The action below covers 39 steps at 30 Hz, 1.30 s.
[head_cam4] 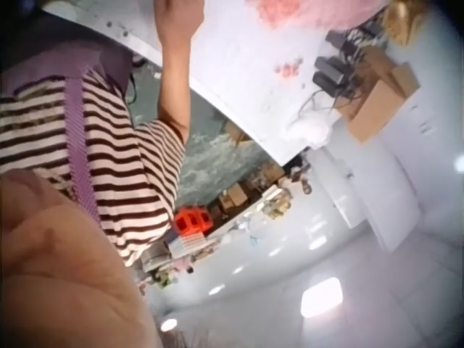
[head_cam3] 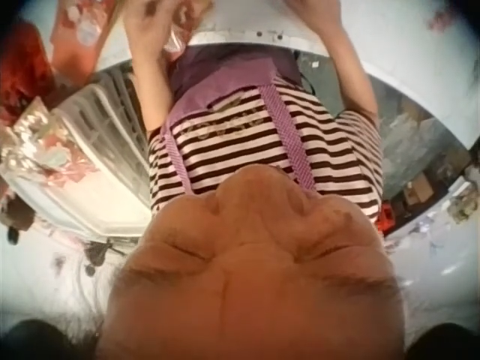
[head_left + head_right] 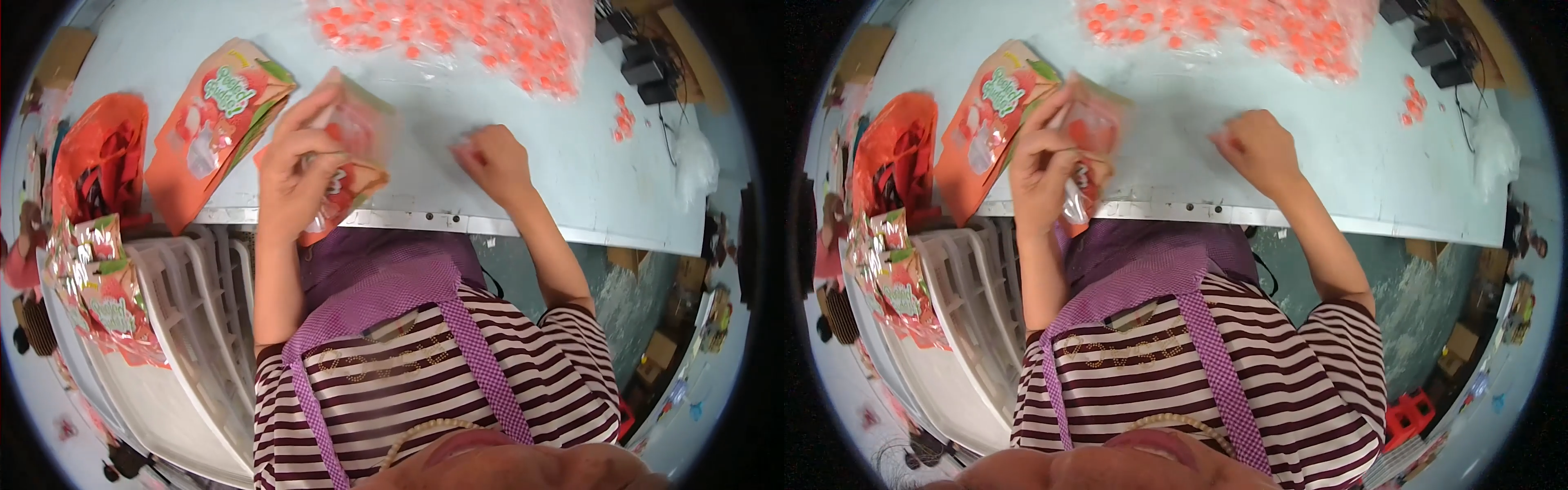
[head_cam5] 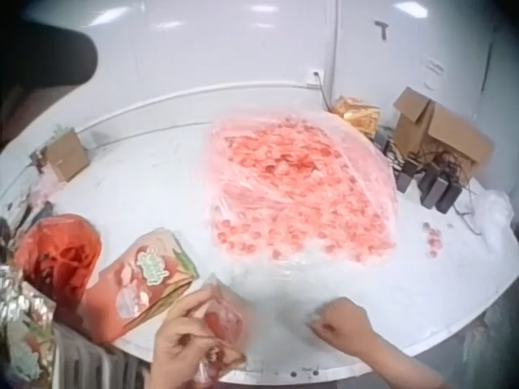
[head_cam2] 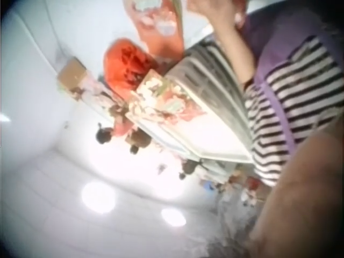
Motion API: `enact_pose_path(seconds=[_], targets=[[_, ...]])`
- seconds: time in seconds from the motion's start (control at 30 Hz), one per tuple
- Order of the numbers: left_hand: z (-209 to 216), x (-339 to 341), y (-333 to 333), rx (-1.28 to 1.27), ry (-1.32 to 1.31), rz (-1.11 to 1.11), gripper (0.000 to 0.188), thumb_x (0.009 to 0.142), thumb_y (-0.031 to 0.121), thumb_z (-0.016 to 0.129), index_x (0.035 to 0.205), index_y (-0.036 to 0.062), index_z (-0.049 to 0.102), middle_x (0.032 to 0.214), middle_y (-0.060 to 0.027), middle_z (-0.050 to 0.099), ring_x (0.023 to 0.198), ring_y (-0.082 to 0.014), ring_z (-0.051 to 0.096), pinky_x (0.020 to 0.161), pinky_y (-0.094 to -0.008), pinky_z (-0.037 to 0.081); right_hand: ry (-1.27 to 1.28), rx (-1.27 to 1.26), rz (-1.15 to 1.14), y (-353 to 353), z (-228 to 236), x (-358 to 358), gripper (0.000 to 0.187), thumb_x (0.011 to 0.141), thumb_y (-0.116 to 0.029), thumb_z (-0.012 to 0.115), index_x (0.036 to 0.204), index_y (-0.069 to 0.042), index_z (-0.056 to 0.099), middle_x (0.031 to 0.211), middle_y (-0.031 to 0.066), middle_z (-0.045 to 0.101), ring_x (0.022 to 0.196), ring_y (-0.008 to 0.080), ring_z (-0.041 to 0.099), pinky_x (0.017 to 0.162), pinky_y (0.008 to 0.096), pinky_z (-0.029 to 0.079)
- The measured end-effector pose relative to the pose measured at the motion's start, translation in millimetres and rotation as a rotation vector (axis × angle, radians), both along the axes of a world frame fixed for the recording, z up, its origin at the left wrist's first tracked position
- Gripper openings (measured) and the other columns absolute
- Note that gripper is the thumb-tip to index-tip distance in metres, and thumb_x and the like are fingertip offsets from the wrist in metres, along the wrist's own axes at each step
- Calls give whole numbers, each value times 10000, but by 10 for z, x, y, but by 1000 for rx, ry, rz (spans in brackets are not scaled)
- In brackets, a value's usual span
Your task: Packing small candies into individual plastic pouches at a packaging station.
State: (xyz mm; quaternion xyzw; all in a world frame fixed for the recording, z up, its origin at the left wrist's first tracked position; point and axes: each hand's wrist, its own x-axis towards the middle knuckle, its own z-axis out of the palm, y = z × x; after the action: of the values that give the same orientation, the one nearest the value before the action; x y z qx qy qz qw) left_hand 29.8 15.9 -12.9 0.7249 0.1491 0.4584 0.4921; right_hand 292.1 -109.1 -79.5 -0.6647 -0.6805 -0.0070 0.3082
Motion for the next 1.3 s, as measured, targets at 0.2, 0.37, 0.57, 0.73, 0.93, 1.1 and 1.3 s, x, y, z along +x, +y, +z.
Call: enact_pose_path(seconds=[0.2,0.37,0.57,0.73,0.93,1.1,1.3], targets=[[-33,77,-90,-53,64,7,147,763,-62,613,865,40,585,1314,-155,466,1260,-303,416,1042,-399,343,1334,124,21,410,842,-593,213,923,-239,493,934,-30,534,837,29,533,668,111,505,583,245,422],[-9,114,-173,-154,100,99,122,780,-22,630,865,51,582,1243,-135,507,1106,-222,508,901,-301,409,902,194,272,768,944,-940,212,944,-209,424,1000,-15,490,939,48,511,794,118,500,738,242,418],[-48,90,-129,-240,-53,153,129,782,-21,627,859,47,549,967,-61,534,889,-172,505,808,-277,407,770,169,311,711,935,-1036,189,889,-123,477,1043,-20,516,993,94,538,891,168,513,808,285,412],[-9,89,-10,-23,51,161,120,790,-13,621,863,51,550,976,-59,539,925,-172,504,820,-293,409,530,283,414,783,812,-920,234,940,-132,413,1130,-18,489,1089,104,538,991,184,519,922,316,379],[-151,79,105,-130,-98,124,122,795,6,615,885,49,546,1209,-130,535,1092,-214,507,923,-319,391,599,226,416,684,665,-979,278,958,-182,421,1123,-4,556,1153,129,576,1135,241,504,1029,373,326],[-117,63,156,-75,-64,66,96,814,10,594,889,38,542,1300,-164,488,1141,-219,489,953,-335,379,688,95,431,735,702,-808,317,964,-236,419,1090,1,587,1111,111,600,1142,254,501,1045,405,314],[17,102,-19,-298,-42,-79,71,842,48,584,874,36,521,1261,-201,501,1179,-283,474,999,-407,360,551,-154,643,690,687,-765,451,913,-447,456,1042,-46,620,1081,87,614,1065,254,539,1063,460,209]])
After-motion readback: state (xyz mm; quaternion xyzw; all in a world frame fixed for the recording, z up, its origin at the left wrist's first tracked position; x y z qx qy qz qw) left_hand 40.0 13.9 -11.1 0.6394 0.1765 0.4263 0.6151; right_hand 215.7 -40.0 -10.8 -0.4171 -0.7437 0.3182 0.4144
